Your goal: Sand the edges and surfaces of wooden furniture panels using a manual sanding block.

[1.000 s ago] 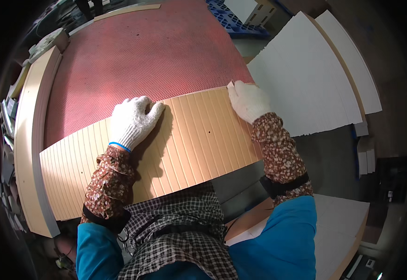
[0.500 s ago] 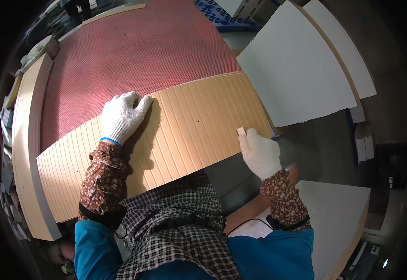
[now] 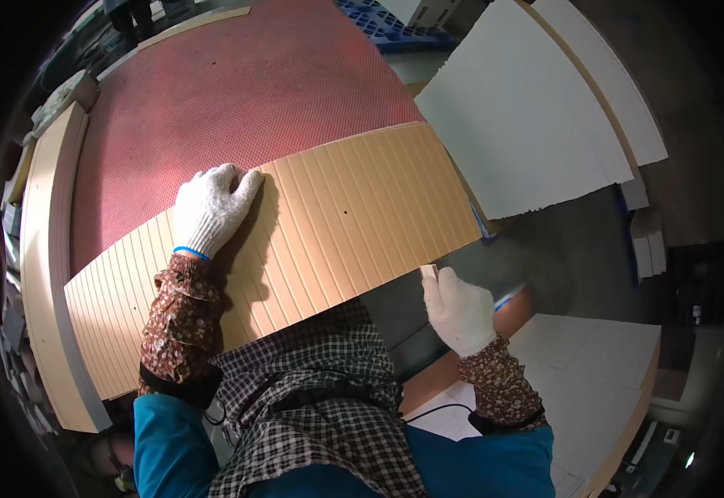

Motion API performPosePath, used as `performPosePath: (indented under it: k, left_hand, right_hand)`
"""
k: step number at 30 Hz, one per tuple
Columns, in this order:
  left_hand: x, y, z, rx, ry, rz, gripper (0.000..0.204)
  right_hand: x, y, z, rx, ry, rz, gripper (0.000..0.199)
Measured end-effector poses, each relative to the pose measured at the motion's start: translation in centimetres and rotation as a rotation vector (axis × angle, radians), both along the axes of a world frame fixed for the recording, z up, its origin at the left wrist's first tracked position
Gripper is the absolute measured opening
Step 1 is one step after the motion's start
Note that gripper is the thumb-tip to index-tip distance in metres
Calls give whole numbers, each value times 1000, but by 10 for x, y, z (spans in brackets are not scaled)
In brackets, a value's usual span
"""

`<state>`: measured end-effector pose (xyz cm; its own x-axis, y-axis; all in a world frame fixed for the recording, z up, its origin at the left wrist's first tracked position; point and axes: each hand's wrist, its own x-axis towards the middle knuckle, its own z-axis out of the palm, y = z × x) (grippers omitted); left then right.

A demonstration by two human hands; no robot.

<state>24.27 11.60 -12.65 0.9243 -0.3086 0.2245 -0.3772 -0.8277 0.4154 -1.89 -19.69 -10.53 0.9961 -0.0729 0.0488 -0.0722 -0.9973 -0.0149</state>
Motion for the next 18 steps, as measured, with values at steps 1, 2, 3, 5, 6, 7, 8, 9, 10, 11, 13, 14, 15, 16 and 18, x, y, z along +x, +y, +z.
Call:
performPosePath:
  k: [1, 2, 3, 5, 6, 7, 8, 9, 10, 11, 13, 14, 15, 16, 18]
  left_hand:
    - [0, 0, 1, 1, -12, -4, 52]
    - [0, -1, 2, 3, -26, -5, 52]
    - [0, 0, 4, 12, 7, -1, 51]
    - [-2, -1, 7, 27, 70, 7, 50]
    - [-2, -1, 9, 31, 76, 12, 50]
    - [-2, -2, 10, 34, 83, 17, 50]
    - [-3, -2, 11, 31, 85, 20, 49]
    - [-4, -2, 11, 35, 95, 29, 49]
    - [-4, -2, 11, 34, 97, 32, 49]
    - [-3, -3, 12, 35, 96, 28, 49]
    - [-4, -2, 11, 28, 84, 19, 49]
    - [-4, -2, 11, 25, 82, 15, 48]
    - [-4, -3, 10, 25, 73, 11, 48]
    - [-4, -3, 10, 26, 70, 11, 48]
    - [-3, -2, 10, 34, 62, 19, 48]
  right_hand:
    - [2, 0, 3, -70, -60, 95, 17]
    - [5, -2, 7, -131, -85, 153, 17]
    - [7, -2, 10, -203, -98, 220, 17]
    - [9, -3, 16, -175, -64, 205, 17]
    - [10, -4, 17, -186, -58, 198, 17]
    - [9, -4, 16, -56, 83, 3, 16]
    - [9, -4, 14, -48, 33, 40, 17]
    - [6, -3, 11, -48, 7, 54, 18]
    - [5, -3, 7, -48, -19, 63, 18]
    - [5, -3, 2, -160, -43, 148, 19]
    - [1, -2, -3, -141, -37, 115, 16]
    - [-1, -2, -3, -154, -26, 99, 15]
    - [-1, -1, -3, -171, -26, 113, 15]
    - [0, -1, -1, -205, -24, 129, 15]
    - [10, 2, 3, -233, -29, 158, 16]
